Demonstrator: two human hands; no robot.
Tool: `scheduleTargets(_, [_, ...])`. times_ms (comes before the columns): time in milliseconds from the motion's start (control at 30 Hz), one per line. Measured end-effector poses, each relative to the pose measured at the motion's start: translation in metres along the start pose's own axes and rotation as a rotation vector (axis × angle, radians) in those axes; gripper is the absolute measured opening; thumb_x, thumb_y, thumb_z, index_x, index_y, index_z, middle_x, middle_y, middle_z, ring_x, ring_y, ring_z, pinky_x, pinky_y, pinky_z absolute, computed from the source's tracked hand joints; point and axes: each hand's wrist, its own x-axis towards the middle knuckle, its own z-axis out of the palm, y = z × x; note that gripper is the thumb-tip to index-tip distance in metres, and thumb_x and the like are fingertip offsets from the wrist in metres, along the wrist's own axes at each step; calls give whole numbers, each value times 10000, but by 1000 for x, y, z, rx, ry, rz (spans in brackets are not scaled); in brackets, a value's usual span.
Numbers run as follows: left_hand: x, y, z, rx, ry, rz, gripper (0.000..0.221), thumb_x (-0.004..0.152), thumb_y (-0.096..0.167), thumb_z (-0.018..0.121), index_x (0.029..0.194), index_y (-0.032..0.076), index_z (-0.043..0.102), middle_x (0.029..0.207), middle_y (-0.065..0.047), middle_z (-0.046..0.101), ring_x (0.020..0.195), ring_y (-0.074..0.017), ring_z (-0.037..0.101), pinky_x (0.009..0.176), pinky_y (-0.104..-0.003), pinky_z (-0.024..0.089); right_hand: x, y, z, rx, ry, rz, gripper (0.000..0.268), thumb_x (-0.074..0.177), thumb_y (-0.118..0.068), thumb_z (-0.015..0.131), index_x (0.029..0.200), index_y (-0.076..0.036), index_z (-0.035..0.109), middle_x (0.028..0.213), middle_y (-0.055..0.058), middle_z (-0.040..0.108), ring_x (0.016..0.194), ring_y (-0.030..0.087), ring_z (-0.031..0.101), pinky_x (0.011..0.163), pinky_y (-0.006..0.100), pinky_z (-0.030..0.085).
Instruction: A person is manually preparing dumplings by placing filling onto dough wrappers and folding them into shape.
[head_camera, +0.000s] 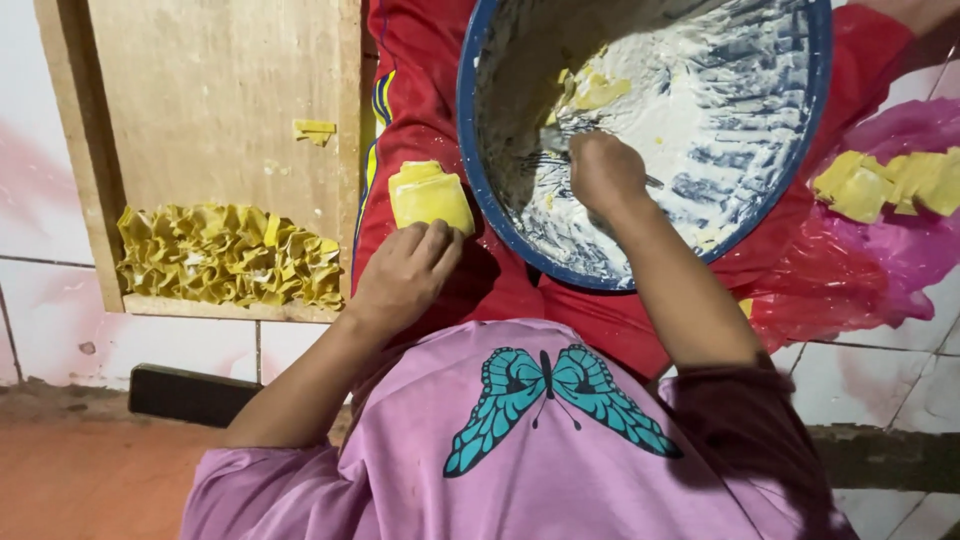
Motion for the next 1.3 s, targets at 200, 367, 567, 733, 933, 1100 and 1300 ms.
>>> scheduleTargets(200, [-5, 1, 1, 17, -23, 55, 252, 1067, 130, 473, 934, 111, 686, 982, -118, 613, 838, -260, 615, 732, -315, 530, -5, 7, -4, -9, -67, 120, 223, 979, -172, 589, 1044, -77, 779, 863, 203, 739, 885, 437, 754, 730, 574, 601])
scheduleTargets(367, [-2, 2, 0, 44, -40, 47, 226, 1039, 115, 509, 919, 111, 700, 961, -110, 614, 815, -249, 616, 693, -305, 522, -1, 6, 3, 63, -89, 99, 220, 971, -148, 587, 1009, -63, 787, 843, 213, 737, 887, 455, 750, 751, 570, 602])
scheduleTargets(567, [-4, 3, 3, -14, -54, -72, 179, 1041, 111, 523, 1023, 69, 696, 959, -130, 608, 810, -268, 635, 667, -331, 528, 12, -2, 18, 198, -109, 16, 229, 982, -145, 576, 988, -38, 778, 867, 266, 740, 920, 506, 728, 781, 609, 587])
scheduleTargets(733, [11, -7, -8, -400, -15, -368, 51, 991, 111, 649, 996, 69, 677, 945, -99, 620, 832, -291, 659, 728, -366, 547, 21, 17, 39, 449, -66, -50, 182, 962, -138, 616, 990, -62, 779, 847, 243, 738, 901, 492, 716, 780, 553, 569])
scheduleTargets(933, [36, -10, -25, -1023, 149, -772, 120, 1055, 52, 548, 953, 10, 594, 916, -120, 583, 900, -297, 610, 865, -399, 488, -25, -25, -40, 769, 51, -70, 177, 945, -85, 676, 1071, -21, 783, 872, 265, 729, 855, 378, 724, 780, 481, 550])
scheduleTargets(1100, [49, -2, -17, -1431, 253, -976, 108, 1066, 131, 527, 989, 62, 557, 928, -38, 542, 899, -136, 555, 803, -301, 487, -46, -36, -30, 1478, 99, 7, 100, 987, -37, 669, 1050, 6, 603, 737, 80, 642, 487, 31, 503, 443, 163, 399])
scheduleTargets(1300, [32, 5, 4, -1791, 382, -1321, 203, 1037, 254, 596, 1118, 71, 560, 1062, -117, 721, 959, -207, 730, 845, -402, 631, -68, -60, -32, 1595, 181, 23, 164, 963, -34, 729, 972, -30, 565, 721, 73, 663, 471, 16, 491, 425, 137, 376])
